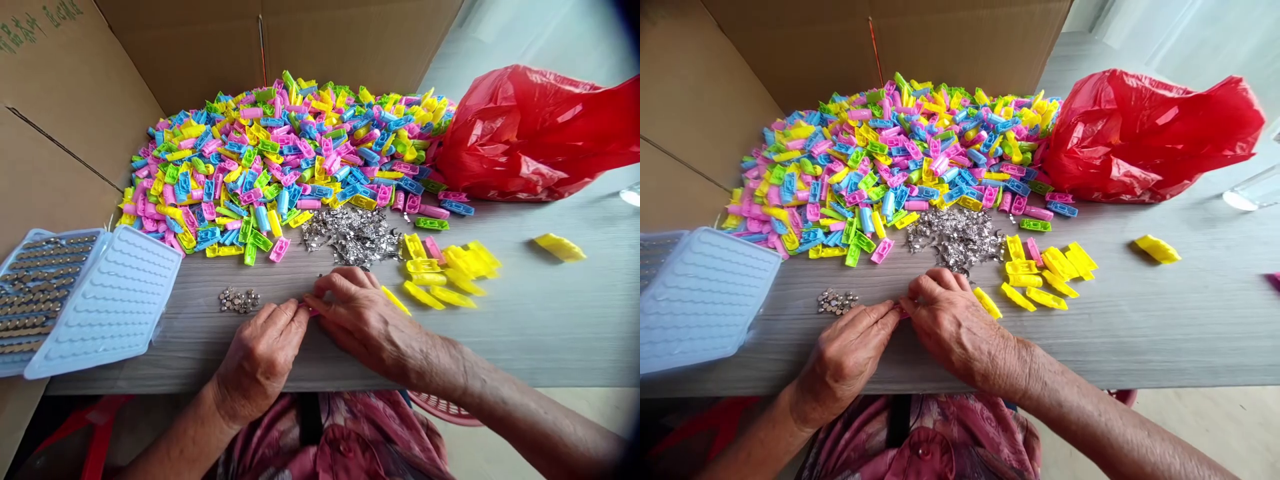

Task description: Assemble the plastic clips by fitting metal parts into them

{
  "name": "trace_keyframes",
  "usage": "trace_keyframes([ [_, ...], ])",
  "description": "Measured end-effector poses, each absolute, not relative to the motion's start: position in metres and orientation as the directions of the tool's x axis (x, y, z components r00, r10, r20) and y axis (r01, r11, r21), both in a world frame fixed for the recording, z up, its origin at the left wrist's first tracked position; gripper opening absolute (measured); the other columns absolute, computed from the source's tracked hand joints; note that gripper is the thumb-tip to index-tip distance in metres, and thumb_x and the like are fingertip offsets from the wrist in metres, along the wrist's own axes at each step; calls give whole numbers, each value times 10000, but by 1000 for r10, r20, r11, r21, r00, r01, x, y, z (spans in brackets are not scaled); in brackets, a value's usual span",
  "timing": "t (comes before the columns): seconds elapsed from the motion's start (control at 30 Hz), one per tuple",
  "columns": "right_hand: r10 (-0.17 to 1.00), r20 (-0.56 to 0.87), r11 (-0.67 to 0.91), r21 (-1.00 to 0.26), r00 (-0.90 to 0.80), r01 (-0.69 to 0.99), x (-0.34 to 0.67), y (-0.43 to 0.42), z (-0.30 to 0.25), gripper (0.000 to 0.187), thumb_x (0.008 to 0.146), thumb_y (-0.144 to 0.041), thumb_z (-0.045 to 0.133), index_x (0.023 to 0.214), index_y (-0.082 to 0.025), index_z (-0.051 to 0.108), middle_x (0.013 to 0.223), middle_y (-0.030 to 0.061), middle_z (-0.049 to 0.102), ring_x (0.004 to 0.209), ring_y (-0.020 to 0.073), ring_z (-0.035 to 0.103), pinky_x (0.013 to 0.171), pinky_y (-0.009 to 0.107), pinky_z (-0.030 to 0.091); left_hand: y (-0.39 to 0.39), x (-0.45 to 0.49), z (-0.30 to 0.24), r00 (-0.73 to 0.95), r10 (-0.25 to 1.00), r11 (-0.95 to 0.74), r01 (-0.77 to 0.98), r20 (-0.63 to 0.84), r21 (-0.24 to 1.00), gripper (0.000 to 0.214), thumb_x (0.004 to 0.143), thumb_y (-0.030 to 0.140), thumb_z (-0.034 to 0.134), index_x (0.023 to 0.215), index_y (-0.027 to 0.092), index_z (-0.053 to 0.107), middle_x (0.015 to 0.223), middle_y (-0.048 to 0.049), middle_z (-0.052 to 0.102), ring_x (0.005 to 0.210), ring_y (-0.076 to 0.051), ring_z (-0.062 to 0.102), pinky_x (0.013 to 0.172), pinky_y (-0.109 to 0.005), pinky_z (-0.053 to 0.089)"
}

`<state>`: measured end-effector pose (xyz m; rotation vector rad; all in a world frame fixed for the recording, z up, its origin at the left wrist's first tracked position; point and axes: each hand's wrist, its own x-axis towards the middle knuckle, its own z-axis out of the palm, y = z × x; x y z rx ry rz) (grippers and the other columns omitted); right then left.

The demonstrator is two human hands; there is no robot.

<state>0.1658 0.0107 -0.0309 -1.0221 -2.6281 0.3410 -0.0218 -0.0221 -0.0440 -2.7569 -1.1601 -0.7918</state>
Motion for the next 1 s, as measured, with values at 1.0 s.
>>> trace_keyframes([
  [1.0, 748, 206, 610, -589, -631, 530, 159, 28, -29, 143, 791, -93, 621, 730, -183, 714, 789, 38, 637, 825, 195, 510, 753, 345, 383, -18, -20, -47, 436, 730, -649, 683, 527, 334, 119, 825, 51, 610, 900, 105, 684, 820, -95, 762, 753, -189, 711, 731, -304, 593],
])
